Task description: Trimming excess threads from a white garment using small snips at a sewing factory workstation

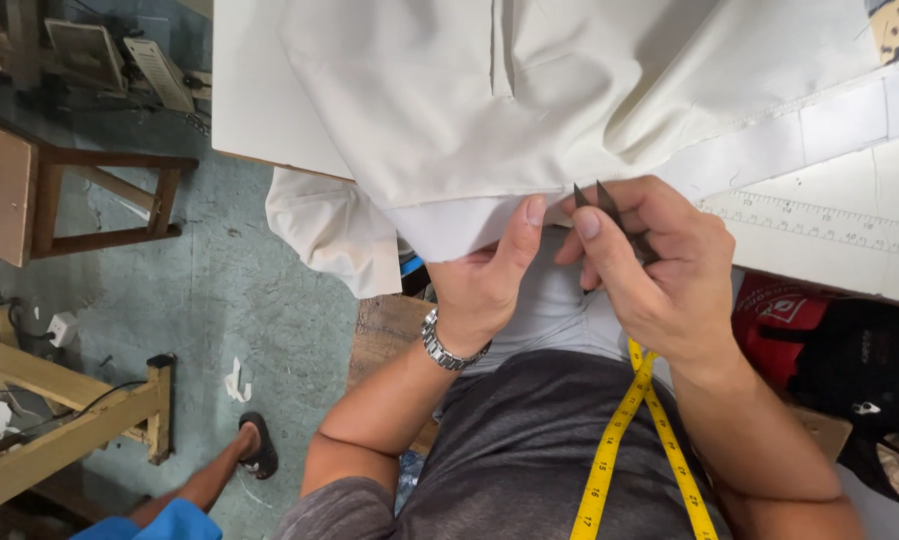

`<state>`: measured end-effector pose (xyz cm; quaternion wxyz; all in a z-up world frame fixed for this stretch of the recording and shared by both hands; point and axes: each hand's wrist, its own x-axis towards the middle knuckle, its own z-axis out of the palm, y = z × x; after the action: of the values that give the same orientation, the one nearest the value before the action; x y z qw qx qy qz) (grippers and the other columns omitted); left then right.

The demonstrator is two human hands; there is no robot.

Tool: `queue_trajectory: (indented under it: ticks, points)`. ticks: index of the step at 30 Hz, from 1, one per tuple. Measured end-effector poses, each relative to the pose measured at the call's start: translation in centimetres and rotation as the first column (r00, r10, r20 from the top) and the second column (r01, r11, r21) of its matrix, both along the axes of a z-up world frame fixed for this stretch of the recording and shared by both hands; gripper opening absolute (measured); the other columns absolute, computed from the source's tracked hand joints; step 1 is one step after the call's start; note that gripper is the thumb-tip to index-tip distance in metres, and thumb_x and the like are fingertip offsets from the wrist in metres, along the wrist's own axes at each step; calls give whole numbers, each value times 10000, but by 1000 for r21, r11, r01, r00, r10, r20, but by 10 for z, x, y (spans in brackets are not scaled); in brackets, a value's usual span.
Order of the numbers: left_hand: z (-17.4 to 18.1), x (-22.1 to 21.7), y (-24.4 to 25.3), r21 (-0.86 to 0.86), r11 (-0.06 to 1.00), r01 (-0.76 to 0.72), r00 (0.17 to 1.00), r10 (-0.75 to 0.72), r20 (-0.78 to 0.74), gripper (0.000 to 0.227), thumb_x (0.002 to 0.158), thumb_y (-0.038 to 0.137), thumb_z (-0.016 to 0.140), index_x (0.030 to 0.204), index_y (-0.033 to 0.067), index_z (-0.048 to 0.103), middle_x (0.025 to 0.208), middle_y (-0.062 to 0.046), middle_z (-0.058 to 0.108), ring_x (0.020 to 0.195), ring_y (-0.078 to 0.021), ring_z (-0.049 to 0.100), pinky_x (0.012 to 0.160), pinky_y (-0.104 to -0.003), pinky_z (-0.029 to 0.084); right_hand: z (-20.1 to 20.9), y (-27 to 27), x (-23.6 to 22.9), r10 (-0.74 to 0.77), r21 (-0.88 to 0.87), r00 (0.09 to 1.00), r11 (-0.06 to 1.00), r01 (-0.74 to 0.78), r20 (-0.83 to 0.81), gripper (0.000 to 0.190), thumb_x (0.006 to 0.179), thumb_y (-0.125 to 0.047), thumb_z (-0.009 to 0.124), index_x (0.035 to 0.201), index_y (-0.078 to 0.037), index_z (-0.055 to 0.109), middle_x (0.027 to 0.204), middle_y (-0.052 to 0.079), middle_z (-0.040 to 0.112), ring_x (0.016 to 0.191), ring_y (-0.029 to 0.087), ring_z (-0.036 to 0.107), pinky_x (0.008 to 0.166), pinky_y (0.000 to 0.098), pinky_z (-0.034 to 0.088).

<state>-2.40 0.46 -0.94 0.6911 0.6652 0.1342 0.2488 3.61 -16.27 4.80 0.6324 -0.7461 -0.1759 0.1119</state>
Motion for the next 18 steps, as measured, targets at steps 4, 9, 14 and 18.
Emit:
queue_trajectory:
  ticks: [4, 9, 14, 18]
  points:
    - [-4, -3, -1, 21, 999, -24, 1000, 24, -11, 310, 1177, 210, 898, 1434, 68, 799, 1397, -72, 862, 1340, -219, 835, 1287, -414, 701, -3, -2, -2, 13, -31, 999, 999, -12, 42, 171, 1254, -86, 734, 1267, 79, 779, 916, 146, 886, 620, 163, 747, 612, 261, 632]
    - [-2, -5, -4, -13, 1000, 13, 1000, -13, -14, 302, 1217, 232, 877, 1478, 90, 824, 1509, -78, 863, 1449, -216, 824, 1382, -411, 678, -3, 1, -3, 39, -56, 996, 998, -35, 74, 193, 1267, -155, 741, 1262, 32, 785, 938, 113, 890, 660, 151, 773, 619, 261, 642]
    - [1, -6, 0, 3, 998, 55, 998, -55, -2, 246, 1218, 222, 883, 1433, 107, 855, 1450, -48, 887, 1403, -202, 854, 1346, -401, 712, -7, 0, -5, 30, -55, 997, 998, -26, 77, 177, 1281, -113, 730, 1257, 57, 772, 950, 142, 885, 656, 172, 762, 623, 268, 621]
    - [6, -5, 3, 147, 983, 113, 993, -110, -32, 184, 1236, 216, 814, 1287, 58, 894, 1281, -74, 924, 1255, -232, 902, 1267, -411, 735, -7, -2, -7, 19, -32, 997, 999, -17, 69, 183, 1281, -102, 727, 1274, 76, 771, 966, 166, 881, 666, 179, 764, 627, 268, 626]
